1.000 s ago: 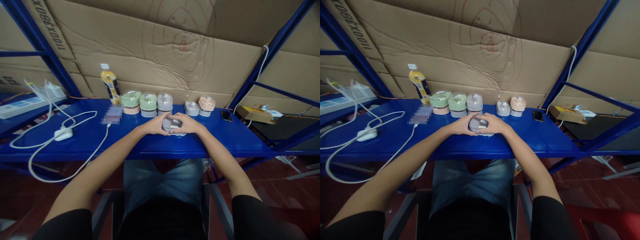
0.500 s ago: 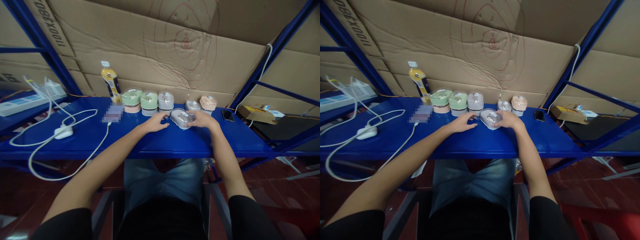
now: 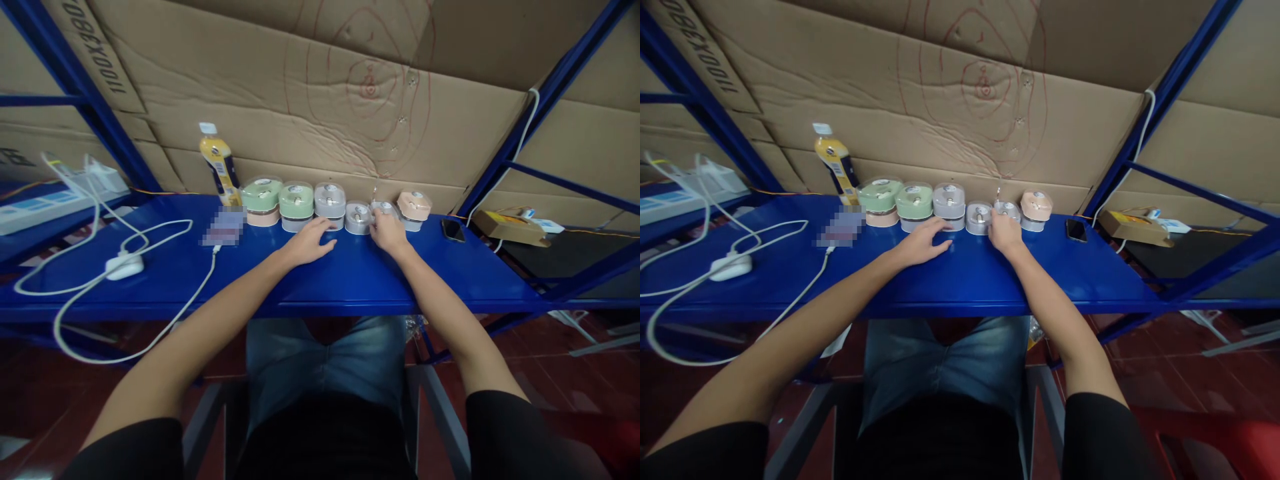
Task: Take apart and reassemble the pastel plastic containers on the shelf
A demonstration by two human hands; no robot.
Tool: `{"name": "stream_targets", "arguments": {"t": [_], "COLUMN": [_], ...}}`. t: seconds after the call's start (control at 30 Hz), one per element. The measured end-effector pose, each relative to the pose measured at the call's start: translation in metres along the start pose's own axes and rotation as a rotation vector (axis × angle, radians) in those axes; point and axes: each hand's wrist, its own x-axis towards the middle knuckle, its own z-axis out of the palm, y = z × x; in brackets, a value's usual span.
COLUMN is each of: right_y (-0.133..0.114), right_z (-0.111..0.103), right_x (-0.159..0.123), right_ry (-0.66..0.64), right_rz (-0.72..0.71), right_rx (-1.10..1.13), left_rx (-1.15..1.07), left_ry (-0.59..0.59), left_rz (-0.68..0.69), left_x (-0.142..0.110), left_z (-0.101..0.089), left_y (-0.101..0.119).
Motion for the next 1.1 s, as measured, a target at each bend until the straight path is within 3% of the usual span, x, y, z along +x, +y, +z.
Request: {"name": "stream_targets", "arguments": {"t": [0.1,0.17,0.37,0.5,0.6,0.77,0.9,0.97,1.03,1.1], "right_y": [-0.006,-0.008,-0.007,-0.003,0.000,0.008,0.023,0.030,0.033,0.031], "right_z": [0.004,0.007,0.013,0.012,0.015,0.018,0.012,0.006,0.000,-0.004], "right_x": [0.002,0.001,0.001,0.001,0.002,0.007,0.009,0.007,0.004,-0.002], "right_ry": [0.015,-0.016,0.006,0.034,0.048,0.152,0.356,0.445,0.393,0.196], "right_rz": [-0.038,-0.096,-0.162,-0.176,-0.186,-0.159,-0.161,-0.245,-0.400,-0.544], "right_rx": [0.029,0.054,0.086,0.122,0.164,0.258,0.475,0.625,0.733,0.762], "left_rx": [0.135,0.217,0.448,0.579,0.606,0.623,0.511,0.415,0.293,0.183], "left_ry": [0.158,0.187,0.022,-0.081,-0.079,-0.046,0.011,-0.009,-0.048,-0.079], "left_rz": [0.029,0.023,-0.066,-0.171,-0.177,-0.073,0.081,0.211,0.328,0.379], "left_x": [0.006,0.017,0.064,0.077,0.074,0.059,0.036,0.024,0.011,0.001], "left_z": [-0.005,-0.008,-0.004,0.006,0.010,0.007,-0.003,-0.009,-0.013,-0.015], "left_y": [0.005,0.006,0.010,0.022,0.029,0.036,0.037,0.036,0.034,0.032]}}
